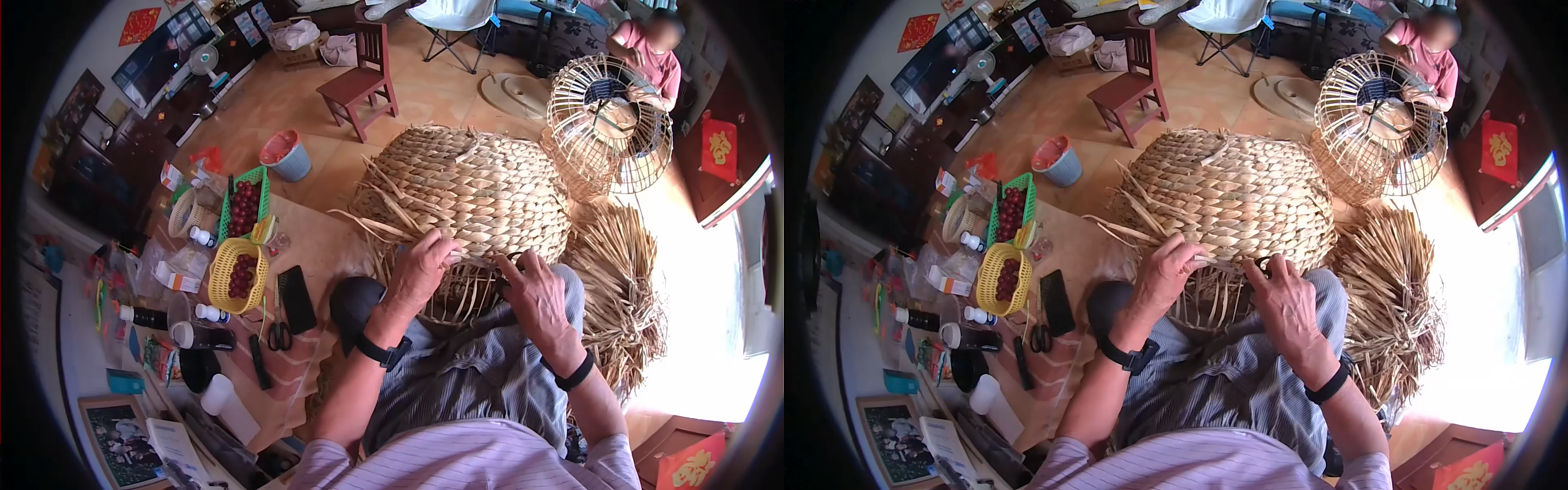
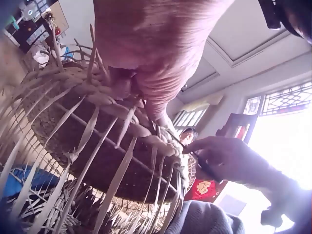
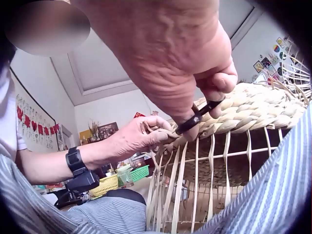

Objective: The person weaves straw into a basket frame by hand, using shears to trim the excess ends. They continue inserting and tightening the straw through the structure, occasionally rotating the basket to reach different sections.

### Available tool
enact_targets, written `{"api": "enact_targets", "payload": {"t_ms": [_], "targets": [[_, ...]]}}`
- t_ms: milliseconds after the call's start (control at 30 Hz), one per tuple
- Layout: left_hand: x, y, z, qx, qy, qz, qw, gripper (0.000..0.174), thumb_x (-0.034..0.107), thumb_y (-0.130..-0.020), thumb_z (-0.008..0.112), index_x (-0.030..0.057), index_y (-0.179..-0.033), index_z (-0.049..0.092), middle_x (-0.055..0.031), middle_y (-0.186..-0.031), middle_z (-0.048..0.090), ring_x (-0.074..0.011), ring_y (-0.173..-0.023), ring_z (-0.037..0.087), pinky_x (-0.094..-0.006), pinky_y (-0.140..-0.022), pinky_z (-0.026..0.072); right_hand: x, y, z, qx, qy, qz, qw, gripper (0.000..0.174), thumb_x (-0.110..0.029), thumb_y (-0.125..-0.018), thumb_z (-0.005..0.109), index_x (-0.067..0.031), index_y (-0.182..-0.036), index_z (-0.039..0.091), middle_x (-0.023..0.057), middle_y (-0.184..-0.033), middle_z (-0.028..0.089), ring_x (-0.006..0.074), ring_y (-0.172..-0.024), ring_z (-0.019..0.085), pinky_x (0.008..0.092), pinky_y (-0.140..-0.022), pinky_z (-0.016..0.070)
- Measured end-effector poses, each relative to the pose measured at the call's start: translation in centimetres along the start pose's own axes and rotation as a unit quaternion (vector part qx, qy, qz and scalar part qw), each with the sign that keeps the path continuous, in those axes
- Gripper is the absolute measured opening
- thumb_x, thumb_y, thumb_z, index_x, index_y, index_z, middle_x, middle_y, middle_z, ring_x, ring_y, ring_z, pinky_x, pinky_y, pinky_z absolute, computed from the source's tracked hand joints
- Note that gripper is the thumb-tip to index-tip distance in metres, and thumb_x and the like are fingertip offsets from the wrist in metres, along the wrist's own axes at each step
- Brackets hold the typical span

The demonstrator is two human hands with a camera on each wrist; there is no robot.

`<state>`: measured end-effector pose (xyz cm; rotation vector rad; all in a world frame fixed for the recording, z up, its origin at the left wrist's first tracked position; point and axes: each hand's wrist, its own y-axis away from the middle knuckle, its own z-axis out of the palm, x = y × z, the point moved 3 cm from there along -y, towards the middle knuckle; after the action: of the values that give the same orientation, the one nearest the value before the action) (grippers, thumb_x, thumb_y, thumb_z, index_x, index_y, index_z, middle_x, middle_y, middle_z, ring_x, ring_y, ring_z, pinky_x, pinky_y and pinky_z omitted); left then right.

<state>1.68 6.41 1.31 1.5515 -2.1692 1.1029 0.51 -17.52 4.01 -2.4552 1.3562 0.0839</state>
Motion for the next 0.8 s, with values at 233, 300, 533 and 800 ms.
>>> {"api": "enact_targets", "payload": {"t_ms": [233,300,533,800], "targets": [[0.1,-0.1,0.7,0.032,0.113,-0.076,0.990,0.013,0.002,-0.092,0.083,0.0042,-0.103,0.077,-0.0104,-0.092,0.067,-0.0262,-0.082,0.068,-0.0392,-0.073,0.0537,-0.9,-0.2,0.4,0.003,0.044,-0.012,0.999,0.053,-0.008,-0.091,0.070,-0.0146,-0.143,0.067,0.0171,-0.110,0.058,0.0358,-0.104,0.066,0.0452,-0.076,0.0594],[-0.3,-0.1,1.3,0.037,0.134,-0.087,0.987,0.012,0.004,-0.092,0.084,0.0042,-0.102,0.077,-0.0090,-0.092,0.067,-0.0221,-0.080,0.067,-0.0366,-0.071,0.0522,-1.2,-0.1,0.6,0.015,0.048,-0.021,0.999,0.053,-0.007,-0.090,0.069,-0.0140,-0.143,0.067,0.0174,-0.111,0.058,0.0364,-0.104,0.066,0.0459,-0.077,0.0595],[-3.3,-0.4,1.4,0.098,0.350,-0.130,0.923,0.015,0.018,-0.107,0.077,0.0039,-0.105,0.072,0.0046,-0.094,0.063,-0.0050,-0.087,0.058,-0.0281,-0.078,0.0498,-0.2,0.1,0.9,0.036,0.014,-0.025,0.999,0.037,-0.006,-0.090,0.070,-0.0149,-0.126,0.077,0.0120,-0.087,0.056,0.0313,-0.077,0.066,0.0450,-0.063,0.0539],[1.7,-4.5,-8.3,0.267,0.172,-0.079,0.945,0.014,0.018,-0.116,0.061,0.0046,-0.117,0.061,-0.0017,-0.094,0.060,-0.0098,-0.084,0.053,-0.0308,-0.073,0.0468,-1.1,0.4,-0.2,0.068,-0.097,0.053,0.992,0.049,0.003,-0.079,0.079,-0.0119,-0.126,0.075,0.0131,-0.102,0.067,0.0363,-0.089,0.071,0.0490,-0.076,0.0570]]}}
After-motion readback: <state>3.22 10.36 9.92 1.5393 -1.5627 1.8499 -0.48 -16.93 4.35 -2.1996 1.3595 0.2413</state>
